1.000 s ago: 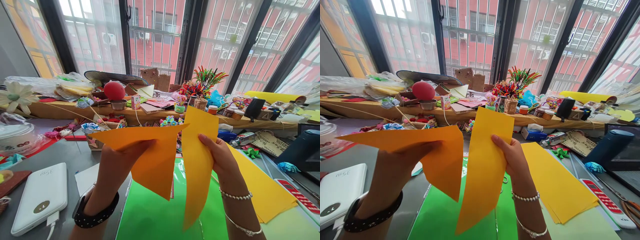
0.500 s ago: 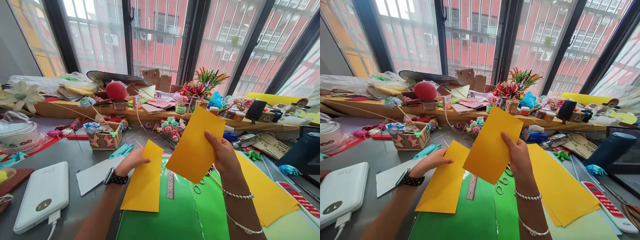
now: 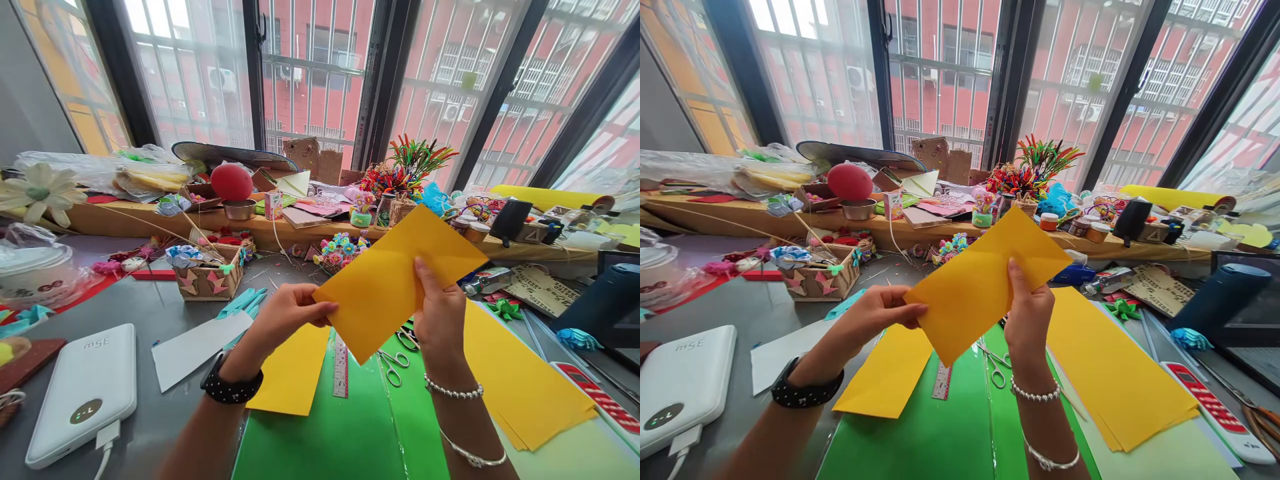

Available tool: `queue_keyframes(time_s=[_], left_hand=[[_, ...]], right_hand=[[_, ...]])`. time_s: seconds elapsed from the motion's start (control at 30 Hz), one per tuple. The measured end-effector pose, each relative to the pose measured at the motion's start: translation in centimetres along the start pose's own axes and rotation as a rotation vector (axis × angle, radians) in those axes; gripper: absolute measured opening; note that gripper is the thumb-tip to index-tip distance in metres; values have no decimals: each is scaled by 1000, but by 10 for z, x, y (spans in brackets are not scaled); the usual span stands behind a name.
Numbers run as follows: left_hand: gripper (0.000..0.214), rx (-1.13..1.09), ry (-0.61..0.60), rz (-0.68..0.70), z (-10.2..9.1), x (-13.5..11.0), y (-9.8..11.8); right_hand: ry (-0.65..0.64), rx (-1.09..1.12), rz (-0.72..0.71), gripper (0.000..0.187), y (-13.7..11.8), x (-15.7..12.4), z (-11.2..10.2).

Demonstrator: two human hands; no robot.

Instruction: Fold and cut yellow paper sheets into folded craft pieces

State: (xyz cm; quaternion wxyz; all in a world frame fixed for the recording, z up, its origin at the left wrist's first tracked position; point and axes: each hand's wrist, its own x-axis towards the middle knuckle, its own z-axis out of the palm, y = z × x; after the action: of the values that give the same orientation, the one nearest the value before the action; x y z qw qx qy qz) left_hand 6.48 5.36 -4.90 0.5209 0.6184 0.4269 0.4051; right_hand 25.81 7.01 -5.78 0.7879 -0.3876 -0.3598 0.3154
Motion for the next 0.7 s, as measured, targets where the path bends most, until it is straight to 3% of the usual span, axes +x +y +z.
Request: queue_keyframes(time_s=[0.07,0.17,0.23,0.3,0.43,0.6,0.7], left_hand=[[14,-87,127,34,-2,0,0],[15,-240,217,86,-3,-1,1],[17,-336,221,120,-2,-2,3],[17,-403,224,159,0,-4,5],[22,-435,237,214,3,-8,9],[27,-293,242,236,4,-11,11],[24,-220,335,278,1,-10,8]], right_hand=[[-110,-229,-286,34,-3,-4,-1],[-429,-541,-745,41,-8,-11,1],[-609,-668,-904,52,-9,-15,4],[-701,-769,-949,58,-9,-19,7],[-751,-874,-987,63,-4,-22,12],[-789,-901,-1034,66,-1,-26,14],[-886,-880,-919,71,-5,-24,11]])
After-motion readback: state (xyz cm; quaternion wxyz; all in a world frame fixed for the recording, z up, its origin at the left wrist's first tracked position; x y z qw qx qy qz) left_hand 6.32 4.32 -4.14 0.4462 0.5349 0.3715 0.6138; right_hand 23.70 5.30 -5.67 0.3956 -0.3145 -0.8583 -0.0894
